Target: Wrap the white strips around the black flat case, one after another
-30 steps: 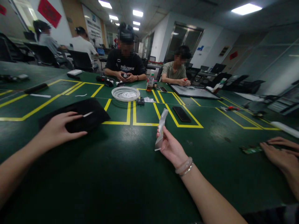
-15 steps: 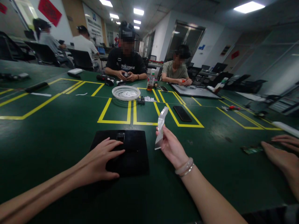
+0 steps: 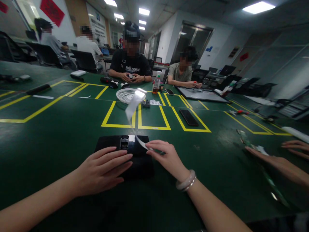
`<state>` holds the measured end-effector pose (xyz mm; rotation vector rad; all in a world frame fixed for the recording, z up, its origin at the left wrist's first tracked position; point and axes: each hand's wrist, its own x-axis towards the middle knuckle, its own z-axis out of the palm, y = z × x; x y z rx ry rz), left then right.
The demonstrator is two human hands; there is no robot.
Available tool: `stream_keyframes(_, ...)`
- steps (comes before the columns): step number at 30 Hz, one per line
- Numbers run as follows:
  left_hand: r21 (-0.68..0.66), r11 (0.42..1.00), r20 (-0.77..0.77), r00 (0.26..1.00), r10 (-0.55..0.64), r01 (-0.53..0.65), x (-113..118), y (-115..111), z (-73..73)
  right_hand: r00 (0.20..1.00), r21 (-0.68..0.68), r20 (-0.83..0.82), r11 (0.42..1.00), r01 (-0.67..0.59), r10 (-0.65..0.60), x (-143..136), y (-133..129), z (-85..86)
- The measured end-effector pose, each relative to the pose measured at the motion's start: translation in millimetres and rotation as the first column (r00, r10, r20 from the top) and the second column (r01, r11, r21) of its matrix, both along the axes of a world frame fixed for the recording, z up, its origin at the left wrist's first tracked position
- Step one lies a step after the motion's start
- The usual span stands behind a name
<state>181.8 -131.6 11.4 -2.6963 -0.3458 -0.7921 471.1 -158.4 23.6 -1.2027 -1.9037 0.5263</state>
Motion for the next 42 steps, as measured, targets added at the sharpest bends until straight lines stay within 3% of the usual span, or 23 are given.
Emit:
stream_keyframes(4,-0.025,1.0,0.004,1.0,0.012,-0.012,-1.2,3.5,-1.0,0.885,0.098,0.459,0.985,-0.141,0.081,-5.6,-6.8,-4.6)
stream_keyframes(9,-0.222,0.975,-0.157,0.988,-0.006,-0.03,2.0,10.3,-8.2,0.756,0.055,0.637,0.968,-0.243,0.154,-10.7,-11.6,-4.1)
stream_keyframes(24,-0.152,0.985,-0.125,0.99,0.066,-0.084,4.1,11.3,-15.0,0.721,0.077,0.683,0.97,-0.232,0.119,-19.6,-18.6,4.4)
stream_keyframes(31,-0.21,0.968,-0.159,0.982,0.107,-0.139,6.7,10.6,-13.5,0.711,0.098,0.696,0.968,-0.231,0.099,-20.8,-19.7,4.8)
stream_keyframes(36,-0.291,0.929,-0.241,0.957,0.161,-0.229,2.7,17.0,-12.1,0.768,0.133,0.635,0.968,-0.213,0.081,-15.0,-15.5,5.2)
stream_keyframes(42,-0.391,0.882,-0.307,0.94,0.147,-0.265,2.8,18.8,-9.4,0.844,0.225,0.535,0.969,-0.104,-0.034,-7.1,-10.7,5.8)
